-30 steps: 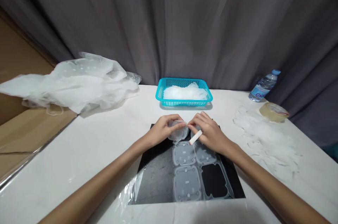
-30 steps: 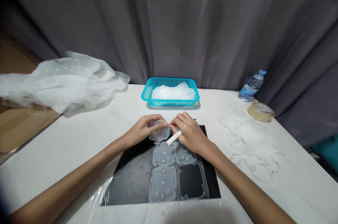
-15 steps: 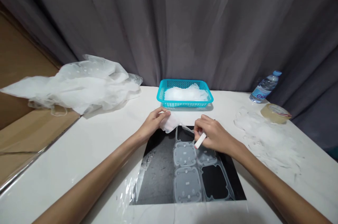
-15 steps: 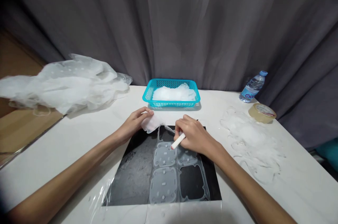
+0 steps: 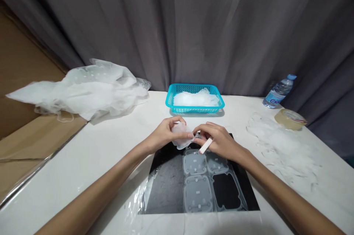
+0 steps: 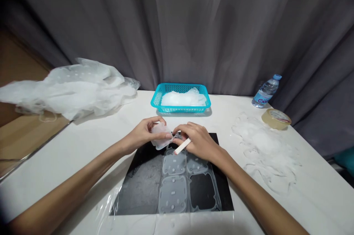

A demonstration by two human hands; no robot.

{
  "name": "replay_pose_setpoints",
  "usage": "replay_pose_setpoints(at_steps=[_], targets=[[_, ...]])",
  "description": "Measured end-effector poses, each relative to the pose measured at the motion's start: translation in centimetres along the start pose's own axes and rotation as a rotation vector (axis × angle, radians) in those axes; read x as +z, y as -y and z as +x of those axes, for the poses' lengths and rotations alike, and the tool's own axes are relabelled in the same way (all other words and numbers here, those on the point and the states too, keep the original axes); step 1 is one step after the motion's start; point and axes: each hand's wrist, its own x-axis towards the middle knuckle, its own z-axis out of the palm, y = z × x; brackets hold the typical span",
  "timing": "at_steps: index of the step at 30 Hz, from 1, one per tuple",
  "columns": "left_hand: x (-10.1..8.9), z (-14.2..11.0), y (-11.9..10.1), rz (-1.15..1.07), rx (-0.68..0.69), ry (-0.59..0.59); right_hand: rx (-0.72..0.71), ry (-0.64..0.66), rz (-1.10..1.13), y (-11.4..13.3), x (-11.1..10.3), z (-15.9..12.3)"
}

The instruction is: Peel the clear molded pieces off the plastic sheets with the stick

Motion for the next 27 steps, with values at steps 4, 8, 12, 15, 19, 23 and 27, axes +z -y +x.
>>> replay_pose_setpoints(at_steps=[4, 8, 12, 15, 19, 23, 27], targets=[[-0.4, -0.3, -0.4, 0.016, 0.029, 0.014, -0.047, 0.023, 0.047, 0.4, -0.6, -0.1], [-0.6, -0.7, -1.0, 0.027, 0.036, 0.041, -0.046, 0.076, 0.044, 0.7, -0.7, -0.4], [-0.4, -0.8, -1.4, 0.134, 0.092, 0.151, 0.011, 0.089, 0.035, 1.1, -0.5, -0.7], [-0.3, -0.7, -1.4, 0.223, 0.128, 0.206, 0.028, 0.126, 0.043, 1.1, -0.5, -0.9], [-0.6, -0.5, -1.0, 0.256, 0.126, 0.221, -0.050, 0.129, -0.050, 0.8, -0.4, -1.0], [-0.3, -0.6, -0.9, 0.267, 0.121, 0.197, -0.139, 0.099, -0.128, 0.5, -0.2, -0.9], [0.5, -0.4, -0.4, 0.262, 0.123, 0.085, -0.175, 0.076, -0.211, 0.8, 0.1, -0.7]])
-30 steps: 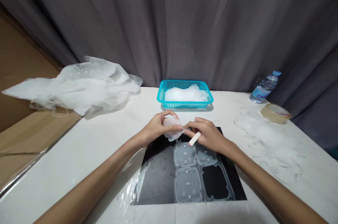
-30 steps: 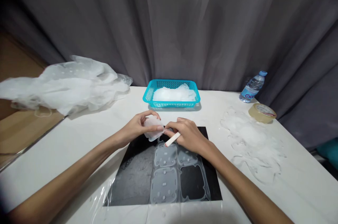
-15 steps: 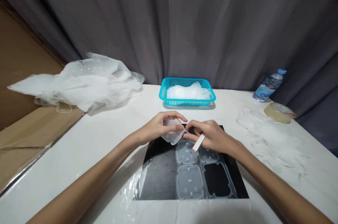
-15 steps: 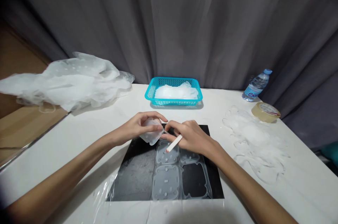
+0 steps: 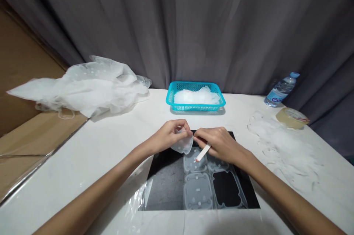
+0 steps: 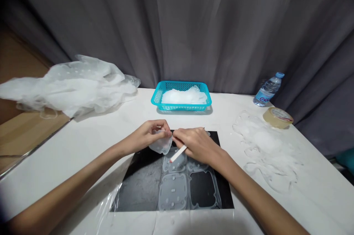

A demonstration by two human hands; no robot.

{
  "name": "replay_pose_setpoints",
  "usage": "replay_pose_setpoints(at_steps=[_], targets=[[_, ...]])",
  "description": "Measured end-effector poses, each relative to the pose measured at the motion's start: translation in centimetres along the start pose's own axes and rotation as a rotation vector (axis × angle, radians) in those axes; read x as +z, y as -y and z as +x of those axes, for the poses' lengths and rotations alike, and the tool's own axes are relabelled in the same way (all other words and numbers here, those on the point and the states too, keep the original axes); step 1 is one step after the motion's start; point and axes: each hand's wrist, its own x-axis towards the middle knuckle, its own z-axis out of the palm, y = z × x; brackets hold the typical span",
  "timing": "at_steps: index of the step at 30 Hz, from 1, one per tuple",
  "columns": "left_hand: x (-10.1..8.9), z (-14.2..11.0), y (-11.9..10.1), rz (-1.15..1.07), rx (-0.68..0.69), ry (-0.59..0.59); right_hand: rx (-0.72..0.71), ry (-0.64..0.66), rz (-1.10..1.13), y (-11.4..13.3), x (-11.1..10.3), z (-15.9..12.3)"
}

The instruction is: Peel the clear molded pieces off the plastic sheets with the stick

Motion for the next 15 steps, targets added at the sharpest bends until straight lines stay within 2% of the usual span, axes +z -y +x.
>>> replay_pose_setpoints(at_steps=[5, 7, 11, 15], targets=[[-0.9, 0.9, 1.9, -0.027, -0.026, -0.288, -0.031, -0.008, -0.032, 0.5, 0.7, -0.3], [-1.8, 0.9, 2.2, -0.054, -0.040, -0.350, -0.030, -0.014, -0.036, 0.5, 0.9, -0.5], [-2.4, 0.2, 0.8, -0.109, -0.048, -0.247, 0.029, -0.065, -0.059, 0.3, 0.5, -0.5], [-1.4, -0.7, -1.4, -0.213, -0.023, -0.090, 0.157, -0.308, -0.059, 0.7, -0.8, 0.2]])
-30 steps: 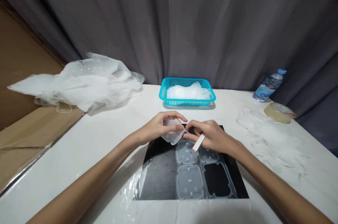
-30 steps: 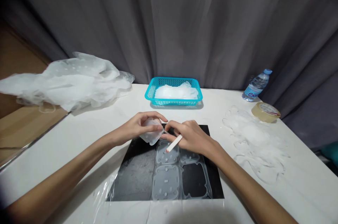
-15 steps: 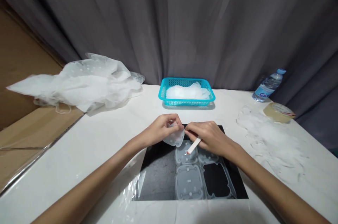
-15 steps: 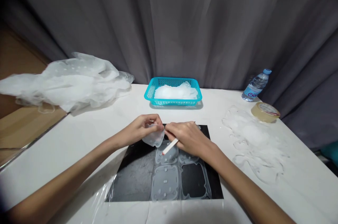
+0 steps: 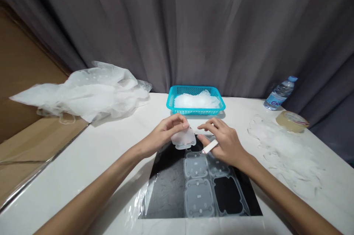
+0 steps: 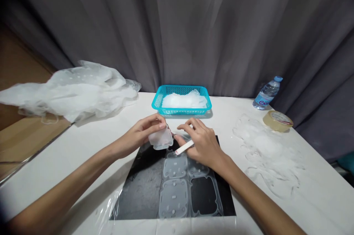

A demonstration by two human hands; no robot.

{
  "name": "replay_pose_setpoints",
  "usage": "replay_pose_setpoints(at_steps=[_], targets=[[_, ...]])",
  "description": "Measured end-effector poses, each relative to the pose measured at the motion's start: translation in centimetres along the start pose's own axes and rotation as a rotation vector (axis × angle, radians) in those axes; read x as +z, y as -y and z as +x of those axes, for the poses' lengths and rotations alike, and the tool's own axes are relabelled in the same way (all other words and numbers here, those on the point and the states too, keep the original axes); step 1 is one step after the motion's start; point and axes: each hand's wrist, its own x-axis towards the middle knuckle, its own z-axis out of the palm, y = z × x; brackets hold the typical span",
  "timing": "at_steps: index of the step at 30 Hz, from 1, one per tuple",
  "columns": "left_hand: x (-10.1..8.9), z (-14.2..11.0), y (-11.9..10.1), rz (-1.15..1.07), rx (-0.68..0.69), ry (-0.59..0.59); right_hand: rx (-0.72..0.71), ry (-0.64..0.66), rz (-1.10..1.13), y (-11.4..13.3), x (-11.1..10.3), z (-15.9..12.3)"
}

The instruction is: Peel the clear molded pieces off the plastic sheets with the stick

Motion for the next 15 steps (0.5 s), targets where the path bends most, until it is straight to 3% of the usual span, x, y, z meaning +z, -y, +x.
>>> replay_pose_setpoints(at_steps=[2, 6, 12, 15], targets=[[0.6, -0.4, -0.7, -0.076, 0.000, 0.059, 0.018, -0.079, 0.055, 0.4, -0.4, 0.3], [1.1, -1.0, -1.6, -0.113, -0.008, 0.096, 0.008, -0.067, 0.200, 1.2, -0.8, 0.5], [0.5, -1.4, -2.7, -0.036, 0.070, 0.128, 0.026, -0.117, 0.355, 2.4, -2.3, 1.1], [0.3, -1.5, -3.0, -0.085, 0.025, 0.205, 0.097, -0.097, 0.443, 2.8, -3.2, 1.5]])
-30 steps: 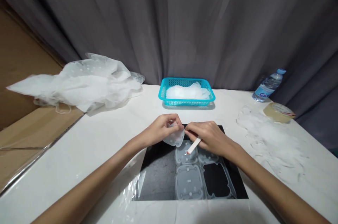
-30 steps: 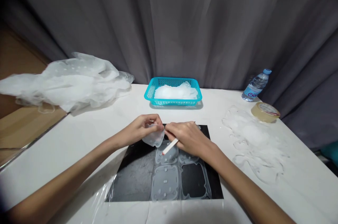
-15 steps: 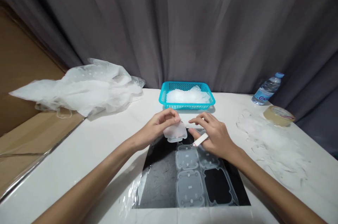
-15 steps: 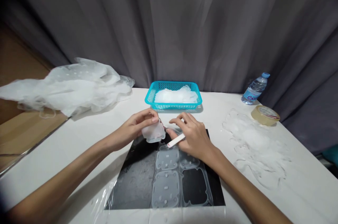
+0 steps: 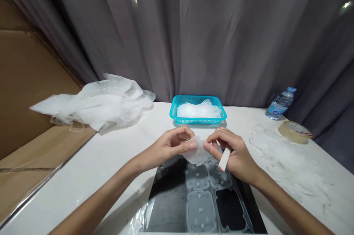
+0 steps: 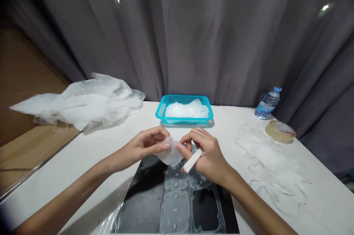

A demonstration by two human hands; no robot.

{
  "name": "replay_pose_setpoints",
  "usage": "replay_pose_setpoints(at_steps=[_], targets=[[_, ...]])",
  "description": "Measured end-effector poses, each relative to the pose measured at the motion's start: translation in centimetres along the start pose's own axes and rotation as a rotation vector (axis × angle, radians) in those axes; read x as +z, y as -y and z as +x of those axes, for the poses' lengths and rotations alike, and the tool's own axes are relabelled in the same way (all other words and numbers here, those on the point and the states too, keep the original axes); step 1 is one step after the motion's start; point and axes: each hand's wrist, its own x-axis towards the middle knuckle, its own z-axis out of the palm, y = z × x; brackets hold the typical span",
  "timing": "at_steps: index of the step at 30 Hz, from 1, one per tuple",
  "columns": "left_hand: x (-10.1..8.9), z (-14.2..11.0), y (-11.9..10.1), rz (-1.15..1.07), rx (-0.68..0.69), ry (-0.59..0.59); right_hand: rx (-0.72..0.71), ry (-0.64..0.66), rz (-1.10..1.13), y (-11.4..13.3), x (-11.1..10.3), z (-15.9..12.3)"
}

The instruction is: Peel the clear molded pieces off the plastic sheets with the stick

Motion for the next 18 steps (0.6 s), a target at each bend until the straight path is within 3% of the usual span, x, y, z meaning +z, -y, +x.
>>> replay_pose_setpoints(at_steps=[3, 8, 11, 18], targets=[[0.1, -0.1, 0.0, -0.064, -0.041, 0.018, 0.136, 0.046, 0.101, -0.1, -0.3, 0.1], [0.4, -0.1, 0.2, -0.029, 0.015, -0.068, 0.335, 0.249, 0.206, -1.6, -0.9, 0.0], [0.0, -0.1, 0.3, 0.035, 0.008, -0.045, 0.328, 0.300, 0.220, -2.3, -1.3, 0.0], [-1.2, -0.2, 0.6, 0.067, 0.000, 0.046, 0.194, 0.249, 0.136, -2.6, -2.1, 0.6]])
